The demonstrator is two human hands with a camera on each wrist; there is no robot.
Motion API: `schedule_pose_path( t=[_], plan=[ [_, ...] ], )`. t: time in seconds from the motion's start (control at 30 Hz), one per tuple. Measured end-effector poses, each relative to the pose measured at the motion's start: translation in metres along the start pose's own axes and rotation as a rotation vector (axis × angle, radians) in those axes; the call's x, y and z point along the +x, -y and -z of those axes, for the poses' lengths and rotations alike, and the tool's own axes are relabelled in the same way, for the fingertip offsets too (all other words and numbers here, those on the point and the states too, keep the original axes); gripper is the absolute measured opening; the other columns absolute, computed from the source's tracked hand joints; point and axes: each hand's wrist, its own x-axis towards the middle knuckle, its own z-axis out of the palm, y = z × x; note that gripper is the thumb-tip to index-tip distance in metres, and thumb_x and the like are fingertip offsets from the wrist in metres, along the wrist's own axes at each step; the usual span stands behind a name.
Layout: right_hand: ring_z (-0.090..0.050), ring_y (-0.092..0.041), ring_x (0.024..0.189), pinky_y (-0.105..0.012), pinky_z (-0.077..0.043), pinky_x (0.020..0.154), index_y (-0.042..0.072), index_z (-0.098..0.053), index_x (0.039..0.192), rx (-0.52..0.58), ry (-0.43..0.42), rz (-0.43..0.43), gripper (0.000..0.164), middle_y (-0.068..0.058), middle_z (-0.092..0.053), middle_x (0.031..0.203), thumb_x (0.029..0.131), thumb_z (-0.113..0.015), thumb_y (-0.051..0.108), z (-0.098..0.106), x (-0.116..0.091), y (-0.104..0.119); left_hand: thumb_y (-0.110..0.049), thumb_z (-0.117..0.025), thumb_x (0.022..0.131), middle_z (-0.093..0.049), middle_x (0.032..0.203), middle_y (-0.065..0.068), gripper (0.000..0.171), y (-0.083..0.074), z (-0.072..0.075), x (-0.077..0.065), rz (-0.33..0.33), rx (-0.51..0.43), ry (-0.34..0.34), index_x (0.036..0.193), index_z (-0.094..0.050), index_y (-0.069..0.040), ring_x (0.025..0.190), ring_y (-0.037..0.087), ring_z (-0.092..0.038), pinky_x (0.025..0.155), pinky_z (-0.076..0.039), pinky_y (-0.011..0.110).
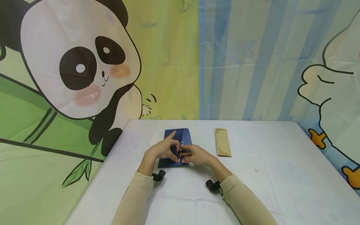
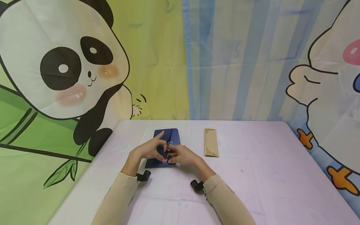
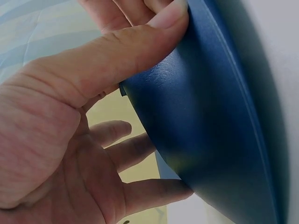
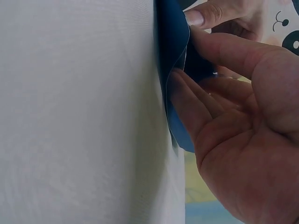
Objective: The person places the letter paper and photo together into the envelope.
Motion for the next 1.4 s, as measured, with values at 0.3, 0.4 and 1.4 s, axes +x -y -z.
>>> schedule_pose_path(
  t=[0.3, 0.4, 1.4],
  plan=[
    [-0.051, -0.040, 0.143, -0.045, -0.049, 0.111, -0.005, -0.032, 0.159, -0.001, 0.011, -0.003, 0.076, -0.024, -0.039, 0.163, 0.095, -0.072, 0.000, -0.003, 0.002, 0.003, -0.027, -0.099, 0.069, -0.003, 0.176, 0.018, 0.040, 0.000, 0.000, 0.000, -0.010, 0.009, -0.005, 0.087, -0.063, -0.024, 0.156, 0.053, -0.019, 0.117, -0.036, 0.066],
    [-0.054, -0.040, 0.140, -0.049, -0.049, 0.111, -0.002, -0.037, 0.158, -0.041, -0.035, -0.002, 0.074, -0.023, -0.046, 0.159, 0.094, -0.075, 0.004, -0.002, 0.002, 0.003, -0.028, -0.099, 0.069, -0.004, 0.176, 0.018, 0.040, -0.001, 0.001, -0.001, -0.013, 0.012, -0.007, 0.086, -0.063, -0.025, 0.155, 0.054, -0.020, 0.116, -0.037, 0.066],
    [-0.031, -0.045, 0.154, -0.063, -0.031, 0.121, 0.002, -0.046, 0.154, -0.165, -0.258, -0.104, 0.068, -0.022, -0.030, 0.169, 0.096, -0.076, 0.023, 0.015, -0.006, 0.004, -0.028, -0.099, 0.068, -0.002, 0.176, 0.015, 0.040, -0.001, 0.000, 0.000, -0.002, -0.012, 0.003, 0.091, -0.068, -0.021, 0.157, 0.051, -0.017, 0.119, -0.034, 0.065]
  ],
)
